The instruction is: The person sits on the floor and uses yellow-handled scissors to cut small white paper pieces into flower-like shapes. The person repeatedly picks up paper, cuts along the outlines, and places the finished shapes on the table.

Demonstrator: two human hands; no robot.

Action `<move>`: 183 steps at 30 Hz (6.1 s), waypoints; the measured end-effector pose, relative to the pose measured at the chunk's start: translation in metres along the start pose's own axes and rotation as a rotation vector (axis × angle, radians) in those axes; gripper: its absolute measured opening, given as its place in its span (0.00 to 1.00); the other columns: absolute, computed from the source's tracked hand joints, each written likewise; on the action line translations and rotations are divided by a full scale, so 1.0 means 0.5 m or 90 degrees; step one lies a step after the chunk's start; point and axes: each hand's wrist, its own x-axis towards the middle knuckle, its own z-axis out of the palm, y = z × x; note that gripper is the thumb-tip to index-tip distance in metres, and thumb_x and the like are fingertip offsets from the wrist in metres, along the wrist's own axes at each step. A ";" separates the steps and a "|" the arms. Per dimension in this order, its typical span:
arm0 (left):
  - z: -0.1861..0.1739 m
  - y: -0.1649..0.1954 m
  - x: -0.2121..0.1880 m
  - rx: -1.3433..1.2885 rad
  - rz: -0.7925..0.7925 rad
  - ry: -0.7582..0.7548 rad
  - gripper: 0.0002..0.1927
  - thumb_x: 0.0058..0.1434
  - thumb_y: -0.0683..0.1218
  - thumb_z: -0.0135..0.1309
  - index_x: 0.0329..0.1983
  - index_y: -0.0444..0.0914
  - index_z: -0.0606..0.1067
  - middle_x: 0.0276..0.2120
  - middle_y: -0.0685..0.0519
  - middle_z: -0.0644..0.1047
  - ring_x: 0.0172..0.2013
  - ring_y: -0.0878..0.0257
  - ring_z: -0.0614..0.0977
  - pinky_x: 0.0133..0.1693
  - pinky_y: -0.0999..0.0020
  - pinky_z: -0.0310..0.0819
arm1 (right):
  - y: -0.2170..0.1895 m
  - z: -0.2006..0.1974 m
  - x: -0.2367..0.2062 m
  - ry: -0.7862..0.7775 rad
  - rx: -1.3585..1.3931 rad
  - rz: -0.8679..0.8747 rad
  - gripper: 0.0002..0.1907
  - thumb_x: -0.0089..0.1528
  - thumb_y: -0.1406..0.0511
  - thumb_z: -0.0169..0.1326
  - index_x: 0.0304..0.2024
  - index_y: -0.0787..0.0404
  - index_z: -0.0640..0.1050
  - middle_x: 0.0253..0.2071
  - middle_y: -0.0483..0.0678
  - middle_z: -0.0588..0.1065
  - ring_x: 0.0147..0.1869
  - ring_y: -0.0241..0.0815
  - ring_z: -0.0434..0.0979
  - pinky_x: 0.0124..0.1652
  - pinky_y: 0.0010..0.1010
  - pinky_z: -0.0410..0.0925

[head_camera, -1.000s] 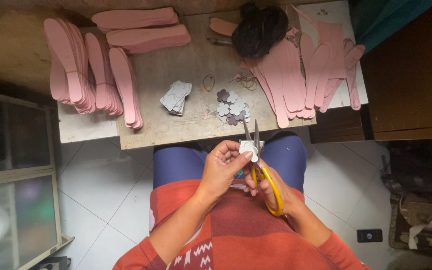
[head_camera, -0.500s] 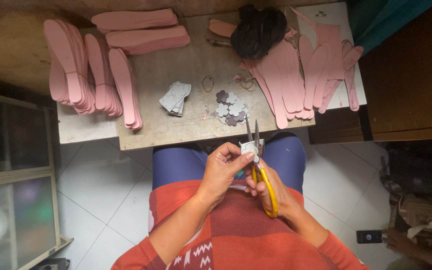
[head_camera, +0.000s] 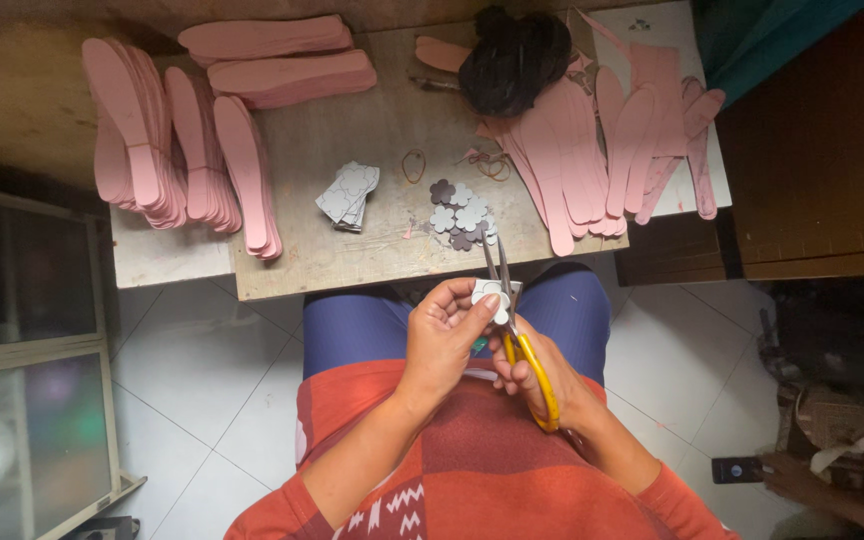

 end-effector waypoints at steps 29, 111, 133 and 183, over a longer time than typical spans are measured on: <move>-0.027 0.048 0.004 0.132 0.034 0.001 0.14 0.61 0.37 0.62 0.50 0.30 0.77 0.39 0.51 0.83 0.37 0.71 0.82 0.41 0.78 0.79 | -0.029 -0.026 -0.006 -0.064 -0.037 0.017 0.49 0.53 0.25 0.43 0.45 0.62 0.68 0.26 0.42 0.66 0.28 0.31 0.65 0.29 0.25 0.70; -0.034 0.041 0.012 0.081 -0.002 -0.001 0.23 0.59 0.35 0.60 0.57 0.32 0.68 0.37 0.49 0.81 0.36 0.67 0.83 0.36 0.77 0.78 | -0.030 -0.030 -0.008 -0.076 -0.054 0.022 0.46 0.55 0.27 0.44 0.44 0.62 0.68 0.27 0.42 0.66 0.29 0.32 0.67 0.29 0.26 0.71; -0.035 0.062 0.014 0.125 -0.036 0.000 0.30 0.57 0.34 0.62 0.62 0.31 0.64 0.37 0.47 0.81 0.37 0.65 0.84 0.39 0.75 0.80 | -0.026 -0.037 -0.009 -0.118 -0.066 -0.018 0.44 0.58 0.28 0.43 0.46 0.61 0.66 0.31 0.43 0.65 0.31 0.34 0.64 0.31 0.27 0.69; -0.047 0.072 0.021 0.164 0.015 0.005 0.28 0.60 0.36 0.61 0.63 0.33 0.65 0.36 0.51 0.79 0.34 0.69 0.83 0.35 0.79 0.76 | -0.029 -0.049 -0.009 -0.128 -0.096 0.041 0.43 0.55 0.27 0.45 0.39 0.59 0.67 0.30 0.42 0.67 0.29 0.33 0.69 0.27 0.27 0.71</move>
